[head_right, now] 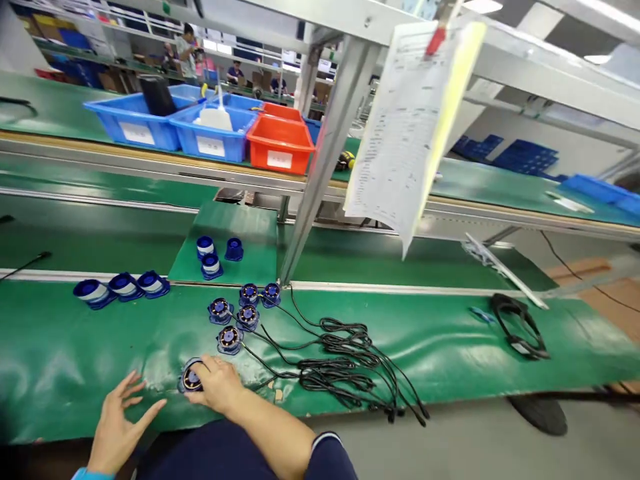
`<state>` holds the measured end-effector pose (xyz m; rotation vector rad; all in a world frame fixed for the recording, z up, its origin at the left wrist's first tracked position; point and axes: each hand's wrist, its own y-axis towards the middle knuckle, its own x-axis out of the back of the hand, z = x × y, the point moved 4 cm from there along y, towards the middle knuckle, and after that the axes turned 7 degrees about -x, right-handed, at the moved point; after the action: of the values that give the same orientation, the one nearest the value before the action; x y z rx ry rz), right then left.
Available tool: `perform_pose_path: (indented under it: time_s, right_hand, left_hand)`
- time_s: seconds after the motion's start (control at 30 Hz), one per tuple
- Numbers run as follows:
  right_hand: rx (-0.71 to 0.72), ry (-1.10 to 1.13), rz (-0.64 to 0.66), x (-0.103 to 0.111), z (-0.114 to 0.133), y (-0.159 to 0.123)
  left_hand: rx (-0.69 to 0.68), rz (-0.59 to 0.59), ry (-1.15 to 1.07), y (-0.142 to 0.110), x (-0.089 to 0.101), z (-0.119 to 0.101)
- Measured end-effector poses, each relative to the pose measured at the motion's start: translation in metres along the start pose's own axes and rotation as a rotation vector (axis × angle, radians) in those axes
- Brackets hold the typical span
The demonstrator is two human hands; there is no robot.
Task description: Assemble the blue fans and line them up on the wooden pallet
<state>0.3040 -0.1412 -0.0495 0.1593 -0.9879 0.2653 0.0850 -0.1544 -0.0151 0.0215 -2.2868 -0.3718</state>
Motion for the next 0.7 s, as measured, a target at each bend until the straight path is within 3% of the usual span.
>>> perform_pose_path:
  time_s: [0.1,0.2,0.27,0.37,0.4,0.47,0.53,0.6,0.7]
  right_hand:
    - [-0.041,-0.020,0.019,-0.003,0.006,0.010]
    - [-0.045,0.109,-0.107,0.016,0.000,0.001]
    - [-0.119,0.195,-0.256,0.040,-0.023,-0.025]
    - [-0.425,0.139,-0.445,0.085,-0.083,-0.094]
    - [-0.533,0.073,-0.451,0.098,-0.103,-0.121]
    - [-0.683,-0.093,-0.375,0.119,-0.139,-0.167]
    - [-0.790,-0.221,-0.201,0.130,-0.168,-0.199]
    - [-0.884,-0.257,-0.040,0.134,-0.186,-0.216]
    - [-0.946,-0.233,0.057,0.140,-0.195,-0.220]
  left_hand:
    - [-0.169,0.115,0.135,0.002,-0.014,-0.010]
    - [-0.307,0.278,0.289,0.014,-0.042,-0.023]
    - [-0.356,0.359,0.350,0.029,-0.064,-0.032]
    - [-0.414,0.473,0.386,0.055,-0.097,-0.050]
    - [-0.426,0.511,0.408,0.063,-0.106,-0.056]
    - [-0.436,0.561,0.471,0.075,-0.120,-0.069]
    - [-0.430,0.564,0.527,0.084,-0.128,-0.080]
    - [-0.418,0.542,0.543,0.089,-0.130,-0.087]
    - [-0.400,0.528,0.530,0.090,-0.127,-0.085]
